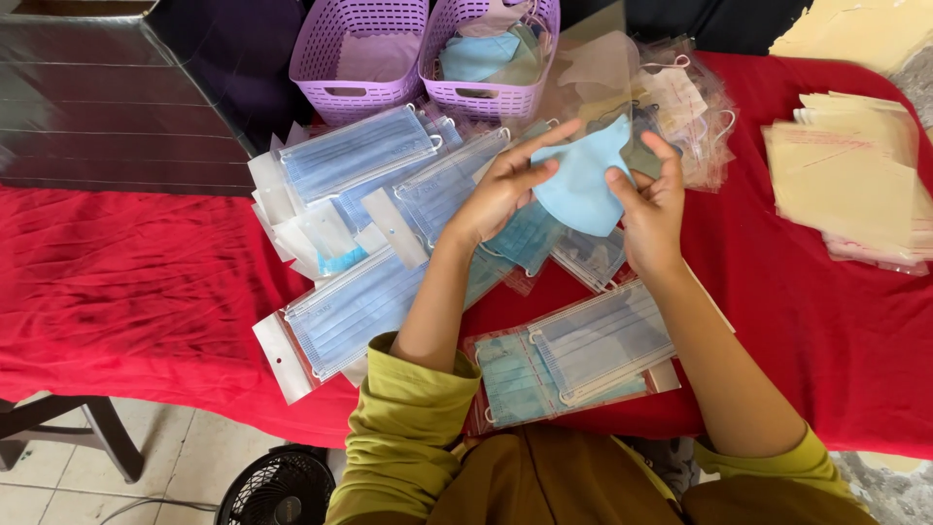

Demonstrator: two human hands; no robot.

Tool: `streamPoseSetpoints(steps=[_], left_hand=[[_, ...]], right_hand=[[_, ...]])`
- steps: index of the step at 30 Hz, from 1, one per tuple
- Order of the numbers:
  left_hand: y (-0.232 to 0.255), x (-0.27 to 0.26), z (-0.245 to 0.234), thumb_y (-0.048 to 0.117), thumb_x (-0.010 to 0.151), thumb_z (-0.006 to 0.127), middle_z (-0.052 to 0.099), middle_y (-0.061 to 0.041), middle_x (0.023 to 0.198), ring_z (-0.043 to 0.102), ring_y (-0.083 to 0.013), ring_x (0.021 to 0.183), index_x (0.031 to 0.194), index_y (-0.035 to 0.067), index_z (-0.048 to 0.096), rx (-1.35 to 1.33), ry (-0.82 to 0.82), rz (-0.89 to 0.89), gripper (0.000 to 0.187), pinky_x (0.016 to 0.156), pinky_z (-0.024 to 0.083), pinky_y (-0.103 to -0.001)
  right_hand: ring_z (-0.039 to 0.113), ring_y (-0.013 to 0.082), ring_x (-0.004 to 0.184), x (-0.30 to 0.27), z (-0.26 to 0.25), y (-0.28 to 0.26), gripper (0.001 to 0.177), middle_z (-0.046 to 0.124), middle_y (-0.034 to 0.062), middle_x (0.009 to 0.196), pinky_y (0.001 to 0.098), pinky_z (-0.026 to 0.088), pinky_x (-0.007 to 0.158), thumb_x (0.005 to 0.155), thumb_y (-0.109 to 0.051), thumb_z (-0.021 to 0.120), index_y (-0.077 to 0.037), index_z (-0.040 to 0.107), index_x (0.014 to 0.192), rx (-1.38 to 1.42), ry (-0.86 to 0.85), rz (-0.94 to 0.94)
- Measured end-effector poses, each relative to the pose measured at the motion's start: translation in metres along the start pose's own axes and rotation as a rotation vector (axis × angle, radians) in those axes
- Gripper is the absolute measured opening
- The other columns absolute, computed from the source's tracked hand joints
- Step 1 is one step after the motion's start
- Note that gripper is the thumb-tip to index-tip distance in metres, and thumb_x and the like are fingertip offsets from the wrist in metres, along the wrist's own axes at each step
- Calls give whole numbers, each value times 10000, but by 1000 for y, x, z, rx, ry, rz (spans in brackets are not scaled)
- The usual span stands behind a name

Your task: Packing various colored face masks into individual plastic sleeves.

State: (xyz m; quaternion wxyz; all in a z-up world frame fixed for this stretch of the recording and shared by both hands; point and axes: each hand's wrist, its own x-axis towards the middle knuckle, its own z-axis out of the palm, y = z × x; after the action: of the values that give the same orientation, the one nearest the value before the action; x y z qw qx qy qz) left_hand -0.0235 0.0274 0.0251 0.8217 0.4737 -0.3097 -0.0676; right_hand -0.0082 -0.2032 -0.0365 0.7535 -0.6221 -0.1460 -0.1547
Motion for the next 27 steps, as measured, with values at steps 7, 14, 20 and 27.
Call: streamPoseSetpoints(steps=[7, 14, 20, 27], left_hand=[[-12, 3, 2, 73, 1037, 689, 685, -121, 1345, 675, -175, 1157, 1504, 98, 548, 51, 40, 32, 489, 988, 593, -404], [-2, 0, 9, 80, 1037, 714, 658, -66, 1397, 650, -100, 1074, 1508, 95, 556, 63, 123, 74, 497, 889, 594, -301], [-12, 6, 2, 101, 1042, 692, 605, 51, 1432, 595, 34, 862, 1475, 148, 602, 164, 147, 89, 444, 612, 475, -90], [-10, 2, 12, 26, 994, 733, 584, -78, 1516, 456, -125, 1393, 1468, 102, 621, 189, 107, 132, 493, 1119, 453, -295]], right_hand=[[750, 235, 1010, -1, -1, 2, 605, 730, 186, 1158, 346, 658, 842, 1070, -79, 694, -120, 348, 1564, -6, 43, -32], [730, 247, 1165, -9, 24, -44, 676, 672, 125, 1307, 420, 648, 1020, 981, -228, 732, -105, 353, 1527, 396, 82, 298], [739, 227, 1136, -16, 40, -63, 345, 737, 65, 1216, 427, 628, 1018, 976, -303, 722, -120, 653, 1260, 463, 53, 445], [759, 170, 1005, -15, 47, -82, 264, 732, 18, 1051, 338, 673, 873, 996, -228, 727, -88, 659, 1209, 307, 74, 391]])
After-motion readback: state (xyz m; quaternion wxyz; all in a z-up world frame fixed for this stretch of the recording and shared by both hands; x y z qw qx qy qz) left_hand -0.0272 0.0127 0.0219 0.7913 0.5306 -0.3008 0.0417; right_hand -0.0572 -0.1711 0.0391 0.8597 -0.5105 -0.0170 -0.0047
